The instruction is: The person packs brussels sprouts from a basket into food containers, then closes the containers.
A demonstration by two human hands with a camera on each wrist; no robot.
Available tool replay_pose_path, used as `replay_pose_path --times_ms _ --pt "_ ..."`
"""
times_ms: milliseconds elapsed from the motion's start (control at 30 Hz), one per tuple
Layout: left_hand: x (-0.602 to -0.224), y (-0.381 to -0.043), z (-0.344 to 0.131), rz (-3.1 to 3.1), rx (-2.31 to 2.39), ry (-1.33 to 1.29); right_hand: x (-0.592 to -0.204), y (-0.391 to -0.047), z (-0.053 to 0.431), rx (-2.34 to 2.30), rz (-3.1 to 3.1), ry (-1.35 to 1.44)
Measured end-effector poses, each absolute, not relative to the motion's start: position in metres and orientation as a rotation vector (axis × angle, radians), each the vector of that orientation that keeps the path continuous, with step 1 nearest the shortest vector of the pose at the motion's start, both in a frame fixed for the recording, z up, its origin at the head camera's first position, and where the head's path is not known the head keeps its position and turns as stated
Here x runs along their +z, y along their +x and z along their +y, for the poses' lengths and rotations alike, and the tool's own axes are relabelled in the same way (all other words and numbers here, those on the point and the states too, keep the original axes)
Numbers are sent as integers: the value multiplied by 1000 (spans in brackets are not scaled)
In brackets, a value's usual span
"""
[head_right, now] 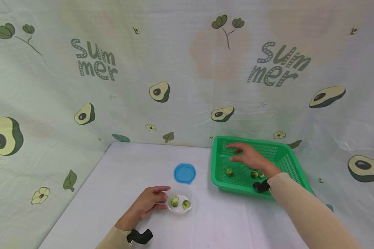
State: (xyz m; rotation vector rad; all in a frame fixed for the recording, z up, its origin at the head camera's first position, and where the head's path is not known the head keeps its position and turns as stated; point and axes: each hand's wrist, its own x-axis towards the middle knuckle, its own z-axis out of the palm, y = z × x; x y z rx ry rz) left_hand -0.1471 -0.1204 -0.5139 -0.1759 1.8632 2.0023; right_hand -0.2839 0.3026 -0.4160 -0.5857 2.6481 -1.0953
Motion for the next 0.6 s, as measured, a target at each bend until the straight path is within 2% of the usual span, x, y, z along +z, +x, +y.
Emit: replay_pose_path --times_ms 600 --pt "-517 -150 -123 1835 2015 -176 -432 -309 314 -1012 2461 -638"
